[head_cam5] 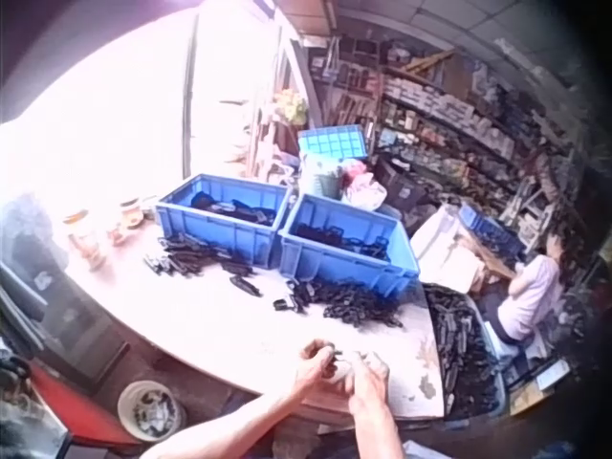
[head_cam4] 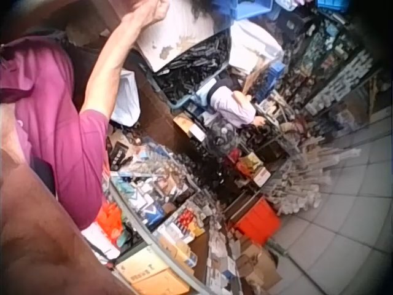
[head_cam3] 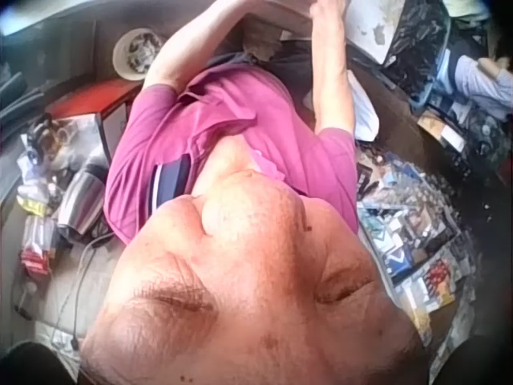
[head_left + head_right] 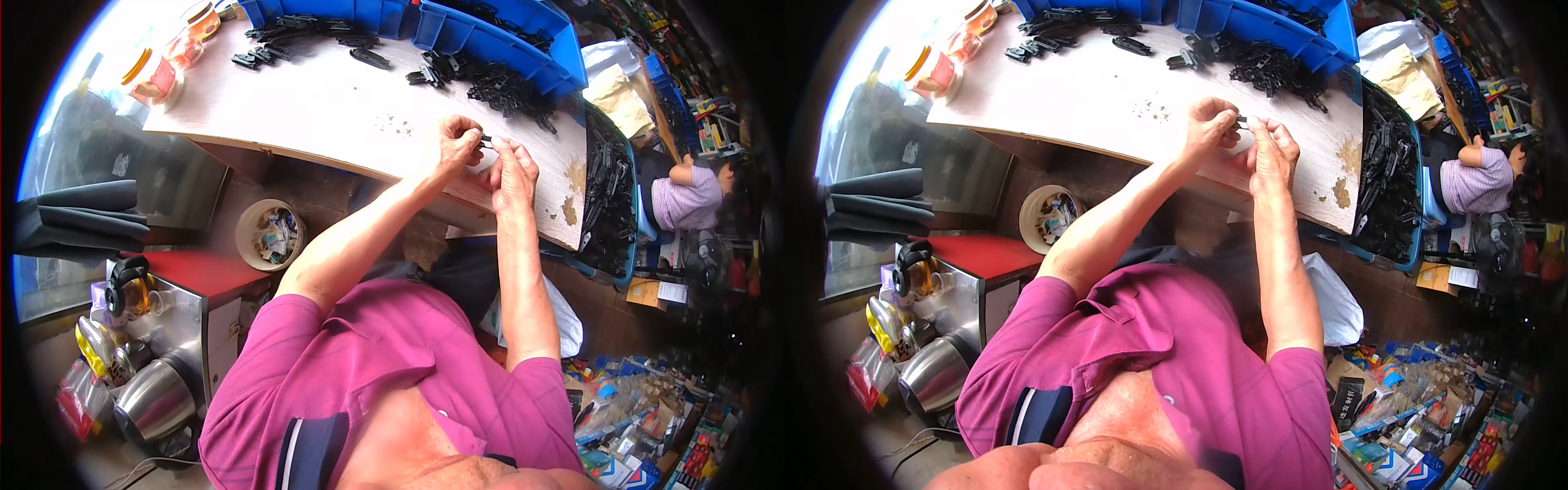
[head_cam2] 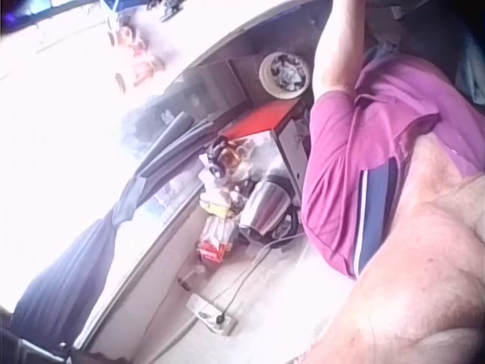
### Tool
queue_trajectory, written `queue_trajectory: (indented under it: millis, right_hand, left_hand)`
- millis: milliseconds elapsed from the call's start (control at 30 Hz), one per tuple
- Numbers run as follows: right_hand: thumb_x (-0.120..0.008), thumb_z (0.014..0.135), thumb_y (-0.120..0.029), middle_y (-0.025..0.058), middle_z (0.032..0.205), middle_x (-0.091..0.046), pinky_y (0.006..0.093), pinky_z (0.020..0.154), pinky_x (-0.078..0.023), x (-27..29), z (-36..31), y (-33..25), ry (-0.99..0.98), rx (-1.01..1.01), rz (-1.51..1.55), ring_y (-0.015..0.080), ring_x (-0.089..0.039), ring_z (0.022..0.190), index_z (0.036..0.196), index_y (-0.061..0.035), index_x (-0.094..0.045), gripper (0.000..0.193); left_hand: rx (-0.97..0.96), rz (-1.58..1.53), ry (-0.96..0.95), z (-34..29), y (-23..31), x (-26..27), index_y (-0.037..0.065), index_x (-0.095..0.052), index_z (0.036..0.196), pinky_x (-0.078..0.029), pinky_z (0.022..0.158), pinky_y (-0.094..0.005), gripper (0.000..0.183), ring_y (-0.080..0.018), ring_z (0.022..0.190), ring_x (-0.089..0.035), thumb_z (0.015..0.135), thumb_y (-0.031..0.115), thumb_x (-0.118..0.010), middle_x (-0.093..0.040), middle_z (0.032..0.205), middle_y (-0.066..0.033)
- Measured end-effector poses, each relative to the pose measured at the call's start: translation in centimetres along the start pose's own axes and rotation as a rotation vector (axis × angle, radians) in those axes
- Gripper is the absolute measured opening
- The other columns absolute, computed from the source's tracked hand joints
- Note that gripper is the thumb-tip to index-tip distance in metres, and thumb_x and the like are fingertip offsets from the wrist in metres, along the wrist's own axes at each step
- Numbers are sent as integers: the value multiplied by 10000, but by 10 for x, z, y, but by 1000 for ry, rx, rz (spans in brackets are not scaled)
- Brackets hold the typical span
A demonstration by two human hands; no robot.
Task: The person assembles small black plastic components by hand at a workbench.
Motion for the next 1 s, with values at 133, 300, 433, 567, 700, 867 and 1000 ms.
queue_trajectory:
  millis: [133, 300, 433, 567, 700, 867, 1000]
  right_hand:
    - [-739, 828, -183, -2, 448, -431, 323, 405, -440, -5, -1, -4, 14, -85, -111, 149, -404, 336, 902, -38, -621, 201]
    - [-723, 838, -178, 2, 440, -431, 364, 428, -493, -9, -5, -3, -84, -121, -95, 160, -442, 343, 901, -28, -615, 195]
    - [-681, 854, -159, 13, 430, -437, 373, 433, -535, -8, -10, -2, -93, -77, -4, 152, -512, 365, 848, -34, -601, 148]
    - [-655, 867, -149, 13, 430, -442, 397, 448, -562, -9, -12, -2, -133, -64, 85, 158, -551, 391, 846, -45, -592, 124]
    - [-636, 877, -144, 11, 433, -446, 405, 445, -571, -12, -12, -3, -115, -96, 74, 152, -552, 393, 844, -53, -582, 111]
    - [-626, 882, -149, 10, 438, -449, 402, 441, -570, -8, -8, 1, -115, -91, 69, 148, -554, 399, 835, -61, -576, 111]
    - [-614, 889, -158, 6, 442, -447, 419, 443, -573, -9, -9, -5, -111, -82, 94, 147, -557, 410, 830, -68, -569, 117]
  left_hand:
    - [-116, 198, 0, -12, 18, 5, -40, -634, 924, -525, 549, -254, 153, -115, 610, -627, 898, 102, -584, -656, 715, -78]
    - [-212, 299, 8, -17, 24, 11, -24, -640, 955, -521, 590, -251, 155, -122, 657, -641, 901, 118, -611, -666, 758, -78]
    - [-523, 772, 125, 7, 52, 42, 106, -629, 1079, -524, 650, -334, 257, -231, 658, -635, 824, 115, -660, -677, 879, -103]
    - [-871, 1534, 378, 79, 93, 115, 90, -603, 1109, -449, 908, -472, 269, -341, 1160, -489, 853, 132, -533, -586, 1162, -136]
    - [-675, 1817, 190, 100, 103, 159, 101, -652, 1017, -447, 895, -437, 195, -317, 1018, -567, 853, 168, -570, -634, 1012, -114]
    - [-638, 1694, 117, 67, 104, 141, 132, -631, 1138, -447, 912, -433, 295, -325, 1055, -559, 852, 206, -638, -635, 1091, -122]
    - [-674, 1451, 144, 29, 103, 121, 151, -622, 1153, -485, 785, -372, 275, -265, 850, -607, 894, 242, -638, -658, 979, -117]
Point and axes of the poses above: each hand's wrist, its own z-axis towards the middle knuckle, its own x-axis out of the back of the hand, y = z × x, the point moved 1 cm from there along z, towards the middle knuckle
